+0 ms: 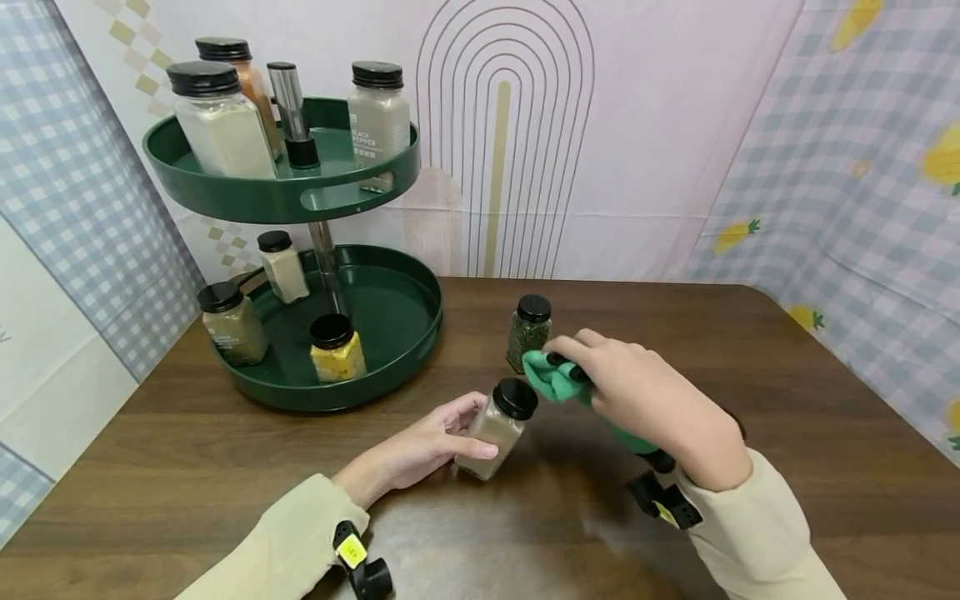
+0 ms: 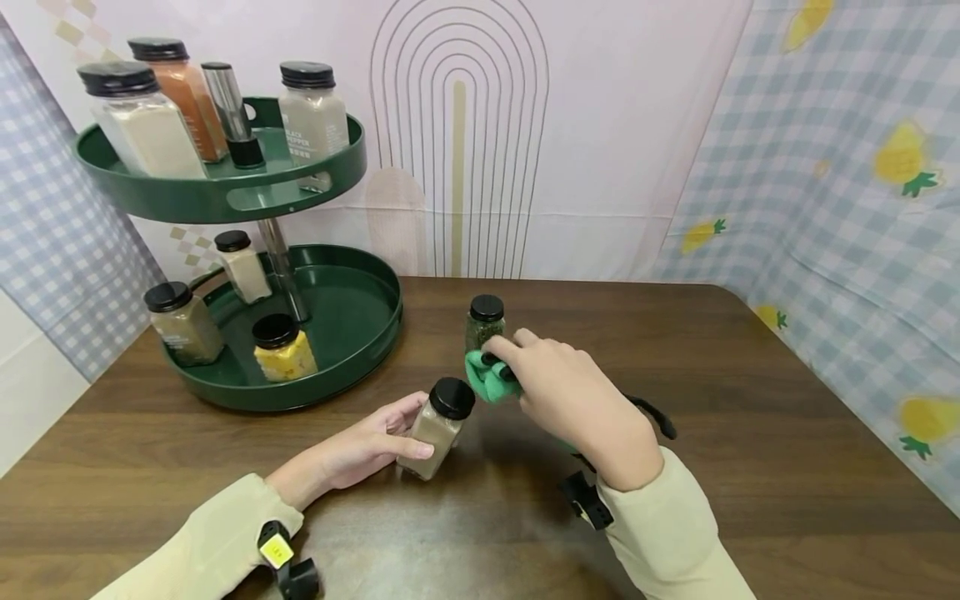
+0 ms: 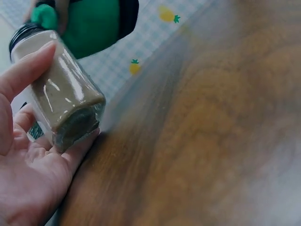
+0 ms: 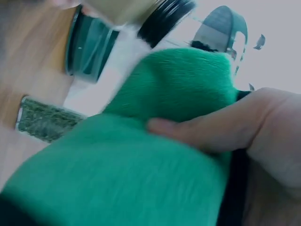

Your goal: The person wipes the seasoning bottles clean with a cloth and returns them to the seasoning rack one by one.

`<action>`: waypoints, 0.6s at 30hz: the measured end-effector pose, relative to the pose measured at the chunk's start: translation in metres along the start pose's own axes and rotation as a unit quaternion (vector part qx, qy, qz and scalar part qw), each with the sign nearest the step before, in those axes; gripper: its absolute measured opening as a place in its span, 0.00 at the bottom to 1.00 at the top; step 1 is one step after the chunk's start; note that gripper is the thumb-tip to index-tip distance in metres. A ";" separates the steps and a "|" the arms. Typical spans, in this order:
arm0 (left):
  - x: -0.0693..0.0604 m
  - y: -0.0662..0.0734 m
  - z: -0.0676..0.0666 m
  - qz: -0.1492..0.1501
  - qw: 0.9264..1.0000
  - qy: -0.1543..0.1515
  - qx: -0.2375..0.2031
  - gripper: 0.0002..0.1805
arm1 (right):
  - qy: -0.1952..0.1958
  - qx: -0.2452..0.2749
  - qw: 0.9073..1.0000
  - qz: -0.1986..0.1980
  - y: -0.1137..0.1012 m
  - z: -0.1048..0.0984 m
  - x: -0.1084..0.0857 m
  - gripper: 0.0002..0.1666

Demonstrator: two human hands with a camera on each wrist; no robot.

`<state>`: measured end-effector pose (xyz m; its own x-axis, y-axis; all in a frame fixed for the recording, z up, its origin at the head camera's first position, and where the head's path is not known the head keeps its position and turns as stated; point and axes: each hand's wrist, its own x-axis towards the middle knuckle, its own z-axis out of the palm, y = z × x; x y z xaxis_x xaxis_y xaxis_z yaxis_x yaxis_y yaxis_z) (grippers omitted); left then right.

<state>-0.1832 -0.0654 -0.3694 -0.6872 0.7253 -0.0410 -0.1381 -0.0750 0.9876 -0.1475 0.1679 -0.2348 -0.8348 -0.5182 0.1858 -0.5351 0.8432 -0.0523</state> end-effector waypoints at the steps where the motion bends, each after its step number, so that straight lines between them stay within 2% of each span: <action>1: 0.000 0.000 0.000 0.000 1.000 0.005 -0.007 0.25 | 0.019 0.006 1.000 -0.010 0.000 0.000 0.000 0.28; 4: 0.001 0.000 0.000 -0.003 1.000 0.022 -0.021 0.24 | 0.061 0.038 0.996 -0.058 -0.004 0.000 0.001 0.30; 8: 0.002 0.000 0.001 -0.009 0.999 0.034 -0.020 0.24 | 0.071 0.049 0.990 -0.109 -0.011 0.004 0.005 0.31; 13: 0.003 0.001 0.003 -0.005 1.000 0.027 -0.002 0.26 | 0.079 0.024 0.990 -0.114 -0.014 0.006 0.005 0.33; 18: 0.003 0.003 0.006 0.000 1.000 0.024 0.012 0.27 | 0.081 -0.015 0.991 -0.101 -0.018 0.005 0.004 0.34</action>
<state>-0.1814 -0.0598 -0.3653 -0.7200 0.6924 -0.0479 -0.1216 -0.0579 0.9909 -0.1417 0.1496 -0.2385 -0.6782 -0.6492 0.3445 -0.6829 0.7299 0.0310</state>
